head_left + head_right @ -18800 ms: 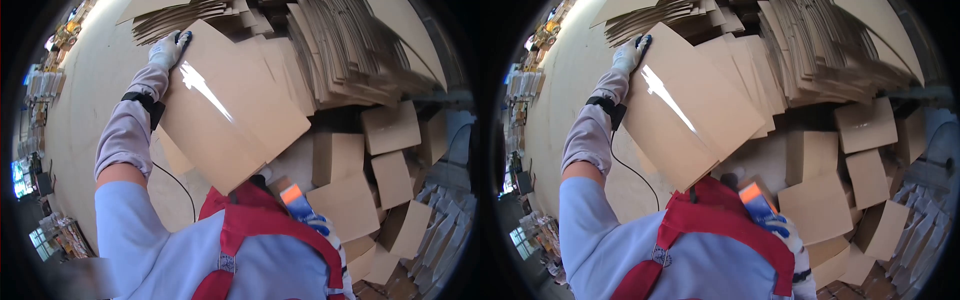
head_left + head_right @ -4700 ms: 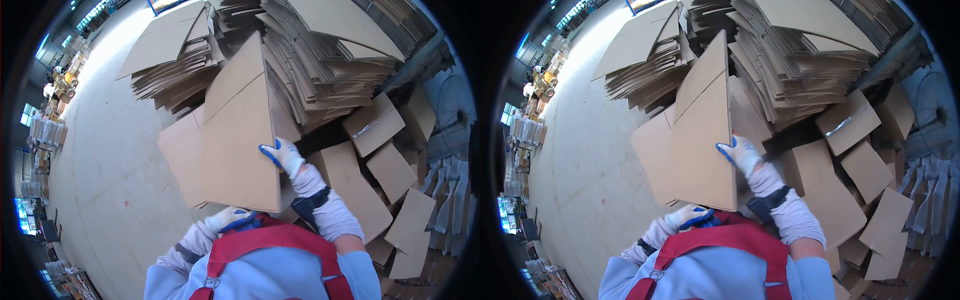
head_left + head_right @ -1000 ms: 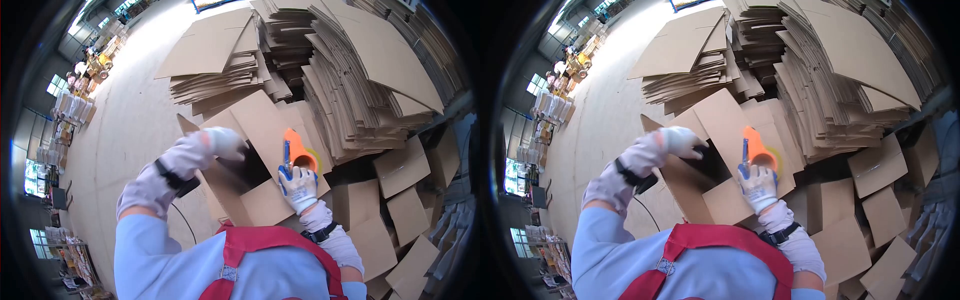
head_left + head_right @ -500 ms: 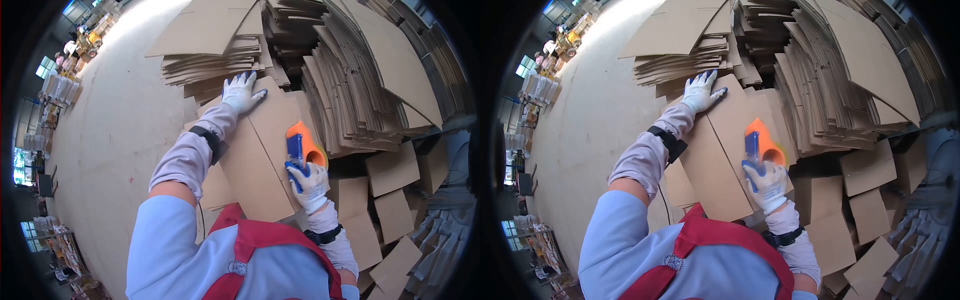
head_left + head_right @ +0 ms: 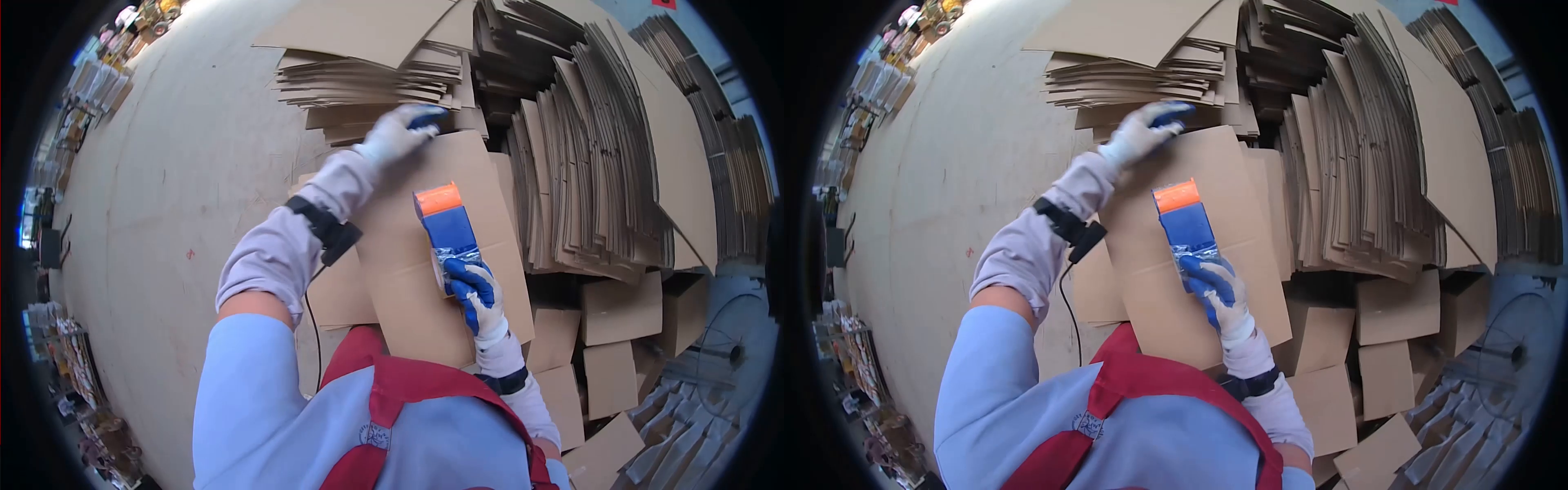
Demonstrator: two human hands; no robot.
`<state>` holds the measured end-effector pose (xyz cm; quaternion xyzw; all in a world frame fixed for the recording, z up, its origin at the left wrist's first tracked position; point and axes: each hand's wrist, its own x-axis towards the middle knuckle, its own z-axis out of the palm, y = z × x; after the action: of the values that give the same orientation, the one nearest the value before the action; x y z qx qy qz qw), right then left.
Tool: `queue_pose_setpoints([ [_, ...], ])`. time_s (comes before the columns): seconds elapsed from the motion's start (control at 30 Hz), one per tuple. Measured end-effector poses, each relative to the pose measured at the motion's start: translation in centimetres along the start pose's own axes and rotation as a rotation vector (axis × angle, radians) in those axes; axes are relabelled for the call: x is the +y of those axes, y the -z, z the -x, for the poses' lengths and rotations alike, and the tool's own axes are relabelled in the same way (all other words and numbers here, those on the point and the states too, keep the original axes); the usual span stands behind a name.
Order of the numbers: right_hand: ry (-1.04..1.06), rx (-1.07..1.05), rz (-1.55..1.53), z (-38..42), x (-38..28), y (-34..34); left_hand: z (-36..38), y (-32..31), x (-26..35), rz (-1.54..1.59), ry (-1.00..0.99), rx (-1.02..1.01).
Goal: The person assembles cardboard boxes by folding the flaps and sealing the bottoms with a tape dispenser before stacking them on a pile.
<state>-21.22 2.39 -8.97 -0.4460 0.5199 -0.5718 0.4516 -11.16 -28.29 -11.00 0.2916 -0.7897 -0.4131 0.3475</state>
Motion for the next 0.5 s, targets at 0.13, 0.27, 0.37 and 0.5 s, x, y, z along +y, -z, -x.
queue_pose_setpoints([
  [0.13,0.083,-0.041,0.091,0.1,0.0,0.5,2.0,4.2,6.1,0.390,0.687,-0.500],
  [0.27,-0.008,-0.030,0.065,0.3,-0.1,0.4,3.7,3.9,8.2,0.173,0.603,-0.929],
  [0.37,-0.020,-0.056,0.126,0.7,0.2,1.0,3.9,3.8,8.7,0.131,0.502,-0.857],
  [0.5,0.057,-0.066,0.038,0.6,-0.4,0.6,6.6,2.3,4.2,0.770,0.623,-0.780],
])
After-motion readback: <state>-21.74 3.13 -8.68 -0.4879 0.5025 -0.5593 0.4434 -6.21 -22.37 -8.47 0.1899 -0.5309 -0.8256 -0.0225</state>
